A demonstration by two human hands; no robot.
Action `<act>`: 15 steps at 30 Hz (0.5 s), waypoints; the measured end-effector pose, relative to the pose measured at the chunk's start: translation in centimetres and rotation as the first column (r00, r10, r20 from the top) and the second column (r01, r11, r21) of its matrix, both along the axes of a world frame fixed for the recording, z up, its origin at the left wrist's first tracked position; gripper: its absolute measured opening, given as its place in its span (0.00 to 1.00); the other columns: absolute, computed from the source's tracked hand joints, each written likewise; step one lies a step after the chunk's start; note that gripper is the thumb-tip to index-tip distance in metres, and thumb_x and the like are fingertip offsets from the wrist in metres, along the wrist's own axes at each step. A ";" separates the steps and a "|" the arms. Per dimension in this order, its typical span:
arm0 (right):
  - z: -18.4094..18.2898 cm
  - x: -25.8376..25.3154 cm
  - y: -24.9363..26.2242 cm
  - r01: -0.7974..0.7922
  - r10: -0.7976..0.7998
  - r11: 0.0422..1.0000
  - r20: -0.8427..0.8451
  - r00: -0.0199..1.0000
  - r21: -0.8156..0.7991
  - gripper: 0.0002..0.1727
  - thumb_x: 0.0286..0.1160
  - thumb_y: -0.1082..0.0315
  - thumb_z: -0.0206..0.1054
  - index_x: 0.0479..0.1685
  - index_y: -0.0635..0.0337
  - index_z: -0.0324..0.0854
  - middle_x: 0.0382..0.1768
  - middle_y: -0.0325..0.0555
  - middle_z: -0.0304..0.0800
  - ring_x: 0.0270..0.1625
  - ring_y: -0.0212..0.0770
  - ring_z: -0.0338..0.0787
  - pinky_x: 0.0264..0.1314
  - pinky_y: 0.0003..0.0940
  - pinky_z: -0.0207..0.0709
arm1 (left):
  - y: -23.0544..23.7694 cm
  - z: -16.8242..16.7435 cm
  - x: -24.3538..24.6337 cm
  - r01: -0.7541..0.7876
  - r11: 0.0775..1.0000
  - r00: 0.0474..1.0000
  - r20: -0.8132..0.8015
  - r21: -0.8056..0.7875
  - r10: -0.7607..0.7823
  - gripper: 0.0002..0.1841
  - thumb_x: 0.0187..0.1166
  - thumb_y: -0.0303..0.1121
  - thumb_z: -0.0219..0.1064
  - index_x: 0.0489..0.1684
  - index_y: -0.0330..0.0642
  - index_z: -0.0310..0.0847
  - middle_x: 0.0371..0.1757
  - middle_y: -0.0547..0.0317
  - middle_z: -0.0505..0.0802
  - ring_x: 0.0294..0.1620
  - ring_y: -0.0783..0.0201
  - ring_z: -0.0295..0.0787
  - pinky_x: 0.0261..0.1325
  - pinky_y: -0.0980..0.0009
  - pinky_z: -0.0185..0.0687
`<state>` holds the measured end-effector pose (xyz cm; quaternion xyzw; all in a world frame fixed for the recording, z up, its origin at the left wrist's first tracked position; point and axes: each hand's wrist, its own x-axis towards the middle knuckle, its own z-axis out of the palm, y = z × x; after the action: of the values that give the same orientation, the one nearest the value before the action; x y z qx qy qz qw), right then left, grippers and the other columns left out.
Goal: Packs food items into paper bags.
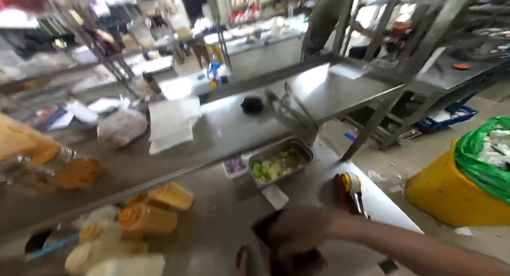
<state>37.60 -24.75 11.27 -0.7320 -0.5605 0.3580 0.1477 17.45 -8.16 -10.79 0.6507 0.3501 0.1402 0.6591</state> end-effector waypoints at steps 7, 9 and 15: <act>-10.6 3.0 -9.6 0.901 -0.555 0.314 -0.712 0.431 0.300 0.14 0.78 0.63 0.64 0.56 0.62 0.81 0.43 0.50 0.89 0.41 0.45 0.90 0.45 0.42 0.89 | 0.2 2.8 -4.2 0.354 0.931 0.933 -0.027 -0.084 -0.358 0.54 0.60 0.33 0.80 0.92 0.35 0.50 0.88 0.44 0.69 0.84 0.51 0.71 0.77 0.52 0.78; -16.3 -0.1 -11.4 0.869 -0.578 0.456 -0.678 0.454 0.194 0.33 0.68 0.61 0.71 0.75 0.64 0.72 0.66 0.53 0.85 0.63 0.50 0.90 0.62 0.48 0.88 | -1.2 4.5 -4.0 0.459 0.886 0.874 -0.143 -0.069 -0.464 0.68 0.53 0.45 0.89 0.96 0.40 0.38 0.94 0.44 0.57 0.91 0.49 0.59 0.84 0.48 0.70; -19.4 -8.5 -8.4 0.652 -0.528 0.752 -0.504 0.683 0.097 0.60 0.55 0.65 0.84 0.95 0.51 0.50 0.90 0.44 0.63 0.86 0.40 0.71 0.86 0.49 0.72 | -4.9 3.1 -1.6 0.587 0.808 0.796 -0.205 0.037 -0.569 0.68 0.57 0.47 0.87 0.95 0.36 0.32 0.93 0.39 0.55 0.93 0.54 0.55 0.92 0.57 0.59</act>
<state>29.13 -33.12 -8.17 -0.7445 -0.2852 0.3684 0.4782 15.85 -13.07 -7.64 0.7681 0.1865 -0.1115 0.6023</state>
